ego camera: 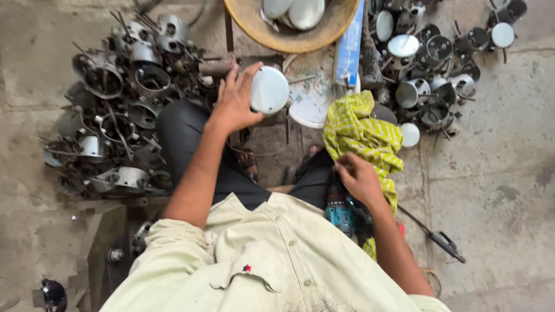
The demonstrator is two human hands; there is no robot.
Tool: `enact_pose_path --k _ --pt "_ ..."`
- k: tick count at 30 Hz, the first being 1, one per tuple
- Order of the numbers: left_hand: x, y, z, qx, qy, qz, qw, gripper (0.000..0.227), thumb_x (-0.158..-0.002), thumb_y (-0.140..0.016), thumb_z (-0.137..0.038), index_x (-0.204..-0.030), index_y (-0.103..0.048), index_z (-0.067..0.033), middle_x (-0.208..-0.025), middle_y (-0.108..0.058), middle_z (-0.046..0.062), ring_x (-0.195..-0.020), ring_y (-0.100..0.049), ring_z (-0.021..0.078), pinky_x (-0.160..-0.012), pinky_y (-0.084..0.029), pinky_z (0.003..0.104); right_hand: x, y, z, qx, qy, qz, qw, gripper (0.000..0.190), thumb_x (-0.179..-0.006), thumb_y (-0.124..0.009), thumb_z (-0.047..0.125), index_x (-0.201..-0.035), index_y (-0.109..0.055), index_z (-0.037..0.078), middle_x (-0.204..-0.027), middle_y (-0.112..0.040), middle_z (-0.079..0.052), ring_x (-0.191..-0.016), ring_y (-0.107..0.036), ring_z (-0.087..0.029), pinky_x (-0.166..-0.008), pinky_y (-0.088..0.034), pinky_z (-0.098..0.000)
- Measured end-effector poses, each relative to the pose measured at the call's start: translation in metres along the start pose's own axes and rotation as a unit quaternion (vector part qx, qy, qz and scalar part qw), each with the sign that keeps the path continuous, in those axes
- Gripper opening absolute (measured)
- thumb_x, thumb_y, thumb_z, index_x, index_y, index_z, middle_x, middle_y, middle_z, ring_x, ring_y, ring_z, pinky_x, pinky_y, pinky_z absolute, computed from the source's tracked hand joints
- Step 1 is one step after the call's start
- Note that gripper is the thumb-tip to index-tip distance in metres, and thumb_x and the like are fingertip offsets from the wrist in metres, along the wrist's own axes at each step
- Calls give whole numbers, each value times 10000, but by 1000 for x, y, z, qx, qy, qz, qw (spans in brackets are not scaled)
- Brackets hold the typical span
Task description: The person sits on the floor and uses a cordless drill to fasten white circular metal discs onto cylindrical metal components. The person picks up a disc, aligns it with a component, and secures it with the drill, repeating this process for multiple units.
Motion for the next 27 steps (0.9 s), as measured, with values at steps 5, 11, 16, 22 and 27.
enact_pose_path --k 5,11,16,22,27 --pt "-17 9 7 -2 33 13 999 1188 -615 -901 -310 -1564 -187 -279 -1597 -392 122 -1506 -223 435 -1195 -213 632 -26 -8 20 115 40 -42 992 184 -819 -741 258 -955 -773 138 -849 -768 -109 -810 -724 -326 -704 -566 -437" --pt "-20 5 12 2 55 26 998 1179 -636 -896 -340 -1574 -182 -309 -1614 -355 110 -1530 -213 415 -1207 -212 617 -22 -5 30 145 92 -83 982 318 -785 -744 265 -1079 -746 144 -874 -760 -125 -810 -706 -367 -732 -561 -473" --pt "-14 16 -4 -35 30 -13 999 1337 -527 -961 -440 -1567 -140 -264 -1673 -247 149 -1534 -108 453 -1138 -105 672 -22 -10 25 169 32 -50 984 245 -813 -730 287 -1021 -746 160 -842 -759 -111 -797 -710 -352 -717 -564 -470" --pt "44 23 -43 60 -26 -320 945 633 -940 -774 -410 -1420 -489 -112 -1377 -570 145 -1405 -461 333 -1174 -432 548 -22 -5 26 99 61 -85 990 275 -803 -722 251 -1032 -683 104 -799 -737 -110 -760 -707 -341 -694 -554 -455" --pt "85 -61 -98 286 1 -121 951 319 -937 -695 -262 -1195 -628 -88 -1099 -664 85 -853 -654 172 -728 -567 338 -18 -4 19 56 79 -55 994 187 -840 -707 219 -979 -687 96 -834 -748 -95 -740 -729 -318 -688 -570 -424"
Point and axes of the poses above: each hand's wrist, its own x-axis away from the middle knuckle, its own y-axis out of the back of the hand, z = x × y, the point moved 7 cm from there along -x, towards the middle knuckle
